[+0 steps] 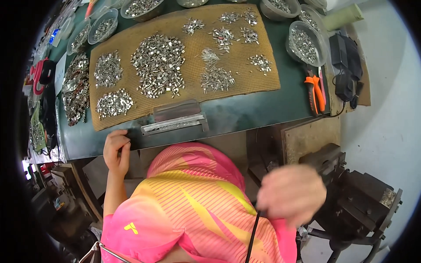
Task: The person handles small metal components on a mat, caps a thermos bottle and sets it aside, and inserts the metal pieces into a metal fixture by hand.
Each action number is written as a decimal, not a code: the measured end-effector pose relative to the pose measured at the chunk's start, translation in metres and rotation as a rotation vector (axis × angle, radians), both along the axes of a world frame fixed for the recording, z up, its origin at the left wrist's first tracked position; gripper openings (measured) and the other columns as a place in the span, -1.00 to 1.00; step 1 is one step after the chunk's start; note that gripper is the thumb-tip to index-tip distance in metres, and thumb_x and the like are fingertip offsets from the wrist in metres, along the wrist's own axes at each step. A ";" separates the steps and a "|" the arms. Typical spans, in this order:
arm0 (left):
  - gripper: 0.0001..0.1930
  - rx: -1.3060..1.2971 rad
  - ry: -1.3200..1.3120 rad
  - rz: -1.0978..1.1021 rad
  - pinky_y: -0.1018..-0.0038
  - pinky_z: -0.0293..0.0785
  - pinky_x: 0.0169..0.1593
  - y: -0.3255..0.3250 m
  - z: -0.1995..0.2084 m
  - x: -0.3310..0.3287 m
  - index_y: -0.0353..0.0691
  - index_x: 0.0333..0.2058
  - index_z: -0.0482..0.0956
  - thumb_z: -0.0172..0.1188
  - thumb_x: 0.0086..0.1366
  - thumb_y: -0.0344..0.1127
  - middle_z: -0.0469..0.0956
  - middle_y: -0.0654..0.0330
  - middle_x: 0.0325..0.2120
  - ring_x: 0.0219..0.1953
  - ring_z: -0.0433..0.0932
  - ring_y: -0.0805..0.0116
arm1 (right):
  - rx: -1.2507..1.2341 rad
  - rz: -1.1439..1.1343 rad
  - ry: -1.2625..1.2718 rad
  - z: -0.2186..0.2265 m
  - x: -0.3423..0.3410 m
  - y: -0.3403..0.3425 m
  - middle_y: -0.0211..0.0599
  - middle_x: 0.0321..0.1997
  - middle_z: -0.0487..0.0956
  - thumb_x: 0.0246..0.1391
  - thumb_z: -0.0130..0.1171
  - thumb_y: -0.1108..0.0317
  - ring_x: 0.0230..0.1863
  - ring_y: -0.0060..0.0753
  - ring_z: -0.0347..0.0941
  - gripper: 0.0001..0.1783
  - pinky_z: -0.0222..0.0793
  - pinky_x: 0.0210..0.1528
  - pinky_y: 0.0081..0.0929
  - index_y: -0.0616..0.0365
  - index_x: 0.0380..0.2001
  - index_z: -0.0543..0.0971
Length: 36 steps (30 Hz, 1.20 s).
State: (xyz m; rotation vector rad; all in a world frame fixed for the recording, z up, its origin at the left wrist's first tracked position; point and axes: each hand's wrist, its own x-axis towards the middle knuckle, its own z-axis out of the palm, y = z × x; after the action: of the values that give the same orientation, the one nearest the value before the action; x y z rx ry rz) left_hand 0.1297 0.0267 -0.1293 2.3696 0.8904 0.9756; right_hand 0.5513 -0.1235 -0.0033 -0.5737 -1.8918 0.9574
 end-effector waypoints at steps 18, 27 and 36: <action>-0.81 -0.071 -0.063 -0.001 0.25 0.57 -0.12 -0.002 0.036 -0.007 -0.27 -0.29 0.60 0.34 0.12 -0.62 0.64 0.07 -0.35 -0.20 0.67 0.01 | -0.238 0.488 0.157 0.103 -0.037 -0.067 0.05 0.11 0.60 0.44 -0.07 0.22 0.11 0.14 0.56 -0.66 0.44 0.19 0.26 0.14 0.06 0.58; -0.82 -0.137 -0.075 0.045 0.30 0.56 -0.15 0.008 0.035 -0.016 -0.27 -0.29 0.60 0.33 0.13 -0.62 0.65 0.06 -0.34 -0.21 0.68 0.06 | -0.183 0.427 0.136 0.098 -0.027 -0.034 0.05 0.09 0.60 0.44 -0.06 0.21 0.08 0.13 0.56 -0.67 0.45 0.17 0.24 0.15 0.04 0.58; -0.90 -0.073 -0.306 0.128 0.21 0.58 -0.04 0.028 0.077 -0.030 -0.34 -0.25 0.56 0.19 0.26 -0.60 0.67 -0.03 -0.29 -0.18 0.66 0.05 | -0.163 0.415 0.075 0.103 -0.022 -0.007 0.05 0.06 0.60 0.43 -0.04 0.20 0.06 0.11 0.56 -0.67 0.45 0.16 0.22 0.16 0.01 0.58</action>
State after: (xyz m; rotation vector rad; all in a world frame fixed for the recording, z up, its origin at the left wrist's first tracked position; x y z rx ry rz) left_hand 0.1001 0.0545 -0.0520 2.0493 0.9467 1.2908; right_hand 0.5291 -0.1303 0.0994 -0.2332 -1.9133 1.3896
